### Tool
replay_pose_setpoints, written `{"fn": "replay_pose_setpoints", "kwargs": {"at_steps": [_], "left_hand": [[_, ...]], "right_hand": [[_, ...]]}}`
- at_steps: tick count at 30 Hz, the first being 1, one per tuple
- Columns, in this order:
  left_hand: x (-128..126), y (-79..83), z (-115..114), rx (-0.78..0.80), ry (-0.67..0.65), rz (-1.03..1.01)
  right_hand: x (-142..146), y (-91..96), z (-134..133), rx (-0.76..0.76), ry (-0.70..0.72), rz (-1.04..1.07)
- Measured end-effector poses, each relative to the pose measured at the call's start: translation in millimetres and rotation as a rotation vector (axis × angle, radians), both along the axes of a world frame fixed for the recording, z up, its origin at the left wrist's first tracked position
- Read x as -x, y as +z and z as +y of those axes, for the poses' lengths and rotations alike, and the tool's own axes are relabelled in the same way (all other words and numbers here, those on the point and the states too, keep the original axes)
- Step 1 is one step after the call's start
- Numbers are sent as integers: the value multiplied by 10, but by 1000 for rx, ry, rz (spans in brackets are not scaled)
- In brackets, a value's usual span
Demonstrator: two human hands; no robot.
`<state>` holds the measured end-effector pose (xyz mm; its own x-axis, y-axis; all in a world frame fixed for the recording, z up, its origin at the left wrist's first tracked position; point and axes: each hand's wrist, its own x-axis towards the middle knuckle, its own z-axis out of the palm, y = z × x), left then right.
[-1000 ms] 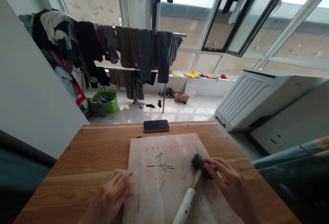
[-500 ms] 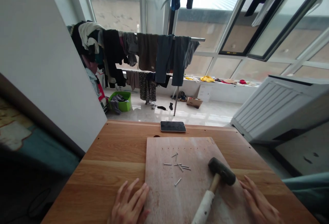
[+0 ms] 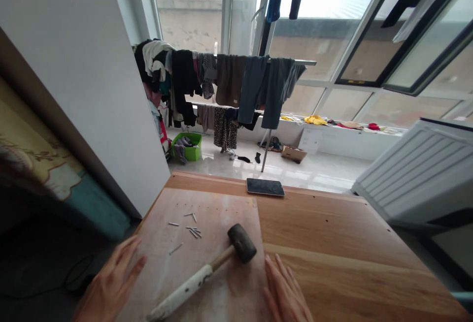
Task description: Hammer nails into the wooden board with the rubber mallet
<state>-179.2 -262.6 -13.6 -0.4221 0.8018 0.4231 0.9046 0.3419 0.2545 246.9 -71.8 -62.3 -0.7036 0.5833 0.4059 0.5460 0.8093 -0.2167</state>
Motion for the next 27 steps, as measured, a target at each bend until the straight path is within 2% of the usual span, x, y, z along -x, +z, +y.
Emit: {"fn": "replay_pose_setpoints", "kwargs": {"at_steps": [4,6,8,12,17,21,24,26,27], "left_hand": [[326,114,-26,18,134,-20],[343,166,-16,55,132,-20],[273,194,-4,74,82,-5],[-72,181,47,74,-59,78],[-710,129,236,12,-302,203],[-1173,154,512,9,-506,215],[-1455,191,830,0,-572,216],[-1652,198,1098,21,-610,195],[-1760,193,1243,41,-636,178]], "right_hand": [[496,118,-125,-30,200,93],[572,174,-132,-30,256,142],[537,220,-111,3,225,154],[151,233,-11,24,113,121],[-782,173,188,-128,-92,72],[-1406,246,263,-133,-311,25],[-1549,341,193,-54,-574,107],[-1488,395,103,89,-728,144],[-1422,418,56,173,-753,148]]}}
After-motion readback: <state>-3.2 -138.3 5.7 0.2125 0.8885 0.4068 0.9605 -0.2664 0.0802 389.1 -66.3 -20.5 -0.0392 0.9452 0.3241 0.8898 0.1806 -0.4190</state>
